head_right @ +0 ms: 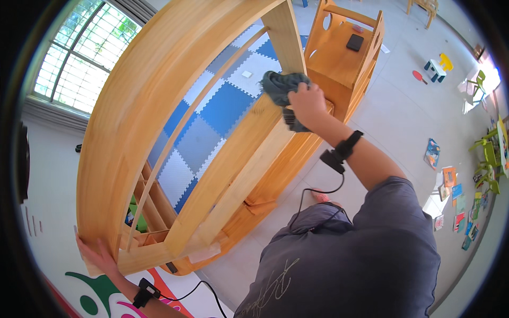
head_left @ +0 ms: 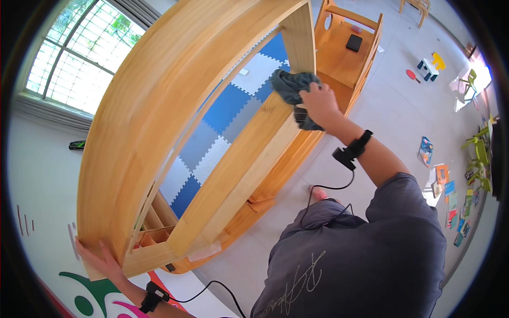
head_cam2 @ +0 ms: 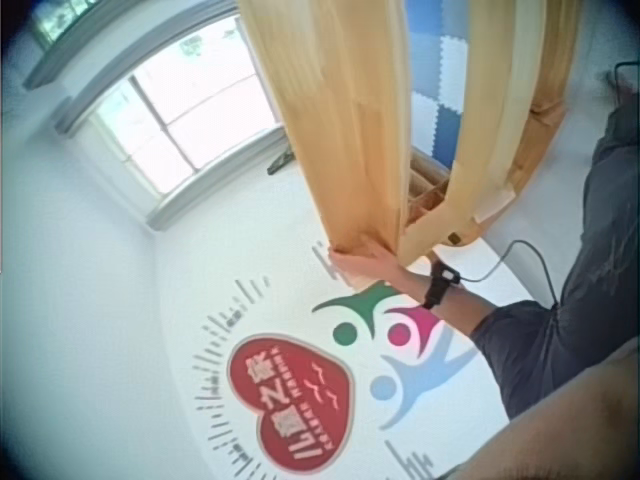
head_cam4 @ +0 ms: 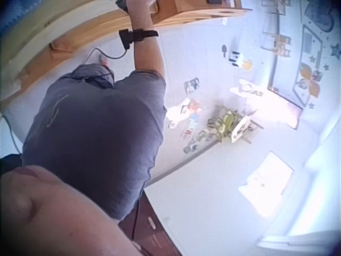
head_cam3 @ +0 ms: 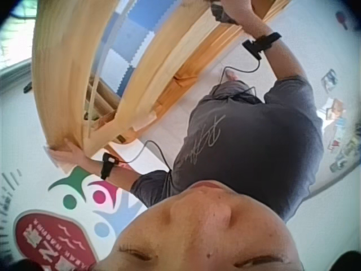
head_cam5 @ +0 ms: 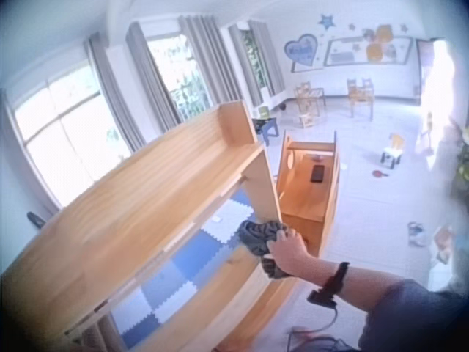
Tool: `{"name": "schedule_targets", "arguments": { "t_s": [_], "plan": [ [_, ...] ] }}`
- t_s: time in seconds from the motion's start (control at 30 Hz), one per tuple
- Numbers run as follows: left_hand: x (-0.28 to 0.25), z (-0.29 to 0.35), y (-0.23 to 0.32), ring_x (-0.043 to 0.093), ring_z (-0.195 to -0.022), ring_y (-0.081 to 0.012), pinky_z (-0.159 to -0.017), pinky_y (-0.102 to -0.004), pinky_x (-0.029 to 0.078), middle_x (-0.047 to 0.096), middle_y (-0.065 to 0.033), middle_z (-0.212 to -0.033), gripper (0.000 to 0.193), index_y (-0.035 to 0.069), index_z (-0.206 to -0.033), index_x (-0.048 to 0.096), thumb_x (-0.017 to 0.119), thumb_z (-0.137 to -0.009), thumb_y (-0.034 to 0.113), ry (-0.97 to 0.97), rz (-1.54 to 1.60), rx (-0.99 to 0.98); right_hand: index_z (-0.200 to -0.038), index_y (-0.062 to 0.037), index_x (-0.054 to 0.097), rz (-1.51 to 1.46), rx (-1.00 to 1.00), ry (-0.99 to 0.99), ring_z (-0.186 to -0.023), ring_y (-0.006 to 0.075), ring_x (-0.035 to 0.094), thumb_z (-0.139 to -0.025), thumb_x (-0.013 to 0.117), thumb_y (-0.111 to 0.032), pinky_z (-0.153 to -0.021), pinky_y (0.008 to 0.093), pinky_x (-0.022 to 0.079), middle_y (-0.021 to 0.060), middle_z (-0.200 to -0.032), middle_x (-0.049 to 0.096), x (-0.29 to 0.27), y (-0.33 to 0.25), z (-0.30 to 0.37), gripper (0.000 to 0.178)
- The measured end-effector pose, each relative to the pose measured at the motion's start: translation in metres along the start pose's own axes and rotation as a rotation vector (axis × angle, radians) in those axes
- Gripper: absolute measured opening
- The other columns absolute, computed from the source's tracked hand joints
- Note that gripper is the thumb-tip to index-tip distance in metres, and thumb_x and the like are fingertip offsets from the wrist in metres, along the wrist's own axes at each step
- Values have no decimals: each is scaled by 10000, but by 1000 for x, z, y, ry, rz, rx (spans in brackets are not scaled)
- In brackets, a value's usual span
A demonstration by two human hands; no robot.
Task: The person is wiping down parts of a wooden shelf with a grey cloth.
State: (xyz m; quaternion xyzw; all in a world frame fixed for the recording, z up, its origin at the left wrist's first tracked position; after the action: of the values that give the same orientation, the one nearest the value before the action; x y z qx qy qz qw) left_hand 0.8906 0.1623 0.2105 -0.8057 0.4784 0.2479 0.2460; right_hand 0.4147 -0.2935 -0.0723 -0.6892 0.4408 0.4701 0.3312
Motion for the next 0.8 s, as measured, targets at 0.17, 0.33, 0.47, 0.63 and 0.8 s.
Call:
{"name": "schedule_targets", "arguments": {
  "t_s": [0.17,0.33,0.47,0.63,0.8],
  "plan": [
    [8,-1,-8,337,-1423,-358,-1181,-445,253,358,-175,-1558,631,21,-1520,312,577,-1000,259,8,-14,-35,-1006,-35,703,-292,229,-471,-989,376,667,-853,677,-312,-847,445,520,231,-1004,703,13,126,34,318],
    [13,-2,-17,337,-1423,-359,-1175,-445,253,388,-182,-1534,622,13,-1512,319,572,-999,258,19,-49,-39,-1053,-19,692,-350,445,-231,-949,407,669,-911,635,-342,-814,462,525,211,-997,707,15,183,88,358],
    [4,1,-16,367,-1417,-346,-1169,-426,282,404,-183,-1528,618,13,-1509,336,578,-996,259,17,-104,-28,-1051,12,673,-626,335,-32,-917,392,663,-928,637,-305,-809,428,511,236,-929,687,-66,129,65,343],
    [3,-2,-5,379,-1399,-365,-1157,-440,292,419,-183,-1513,618,13,-1497,352,595,-969,222,39,-22,-35,-1081,-33,702,-746,-181,307,-985,359,643,-839,737,-211,-859,406,514,166,-1052,672,-114,31,13,303],
    [5,-3,7,372,-1396,-384,-1153,-456,289,430,-189,-1499,621,10,-1490,365,603,-942,180,63,6,-63,-1211,-216,681,-409,-320,106,-1397,426,351,-809,742,-364,-1169,507,274,134,-1478,462,10,-39,-48,432]
  ]
}}
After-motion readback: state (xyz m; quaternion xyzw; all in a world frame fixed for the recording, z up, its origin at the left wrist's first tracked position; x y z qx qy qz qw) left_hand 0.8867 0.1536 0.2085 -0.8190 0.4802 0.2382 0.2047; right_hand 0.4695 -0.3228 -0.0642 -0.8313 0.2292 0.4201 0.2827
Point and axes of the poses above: each hand's wrist, its own z-axis away from the middle knuckle, its own x-axis out of the palm, y = z × x, the point moved 3 cm from there along -z, towards the middle knuckle
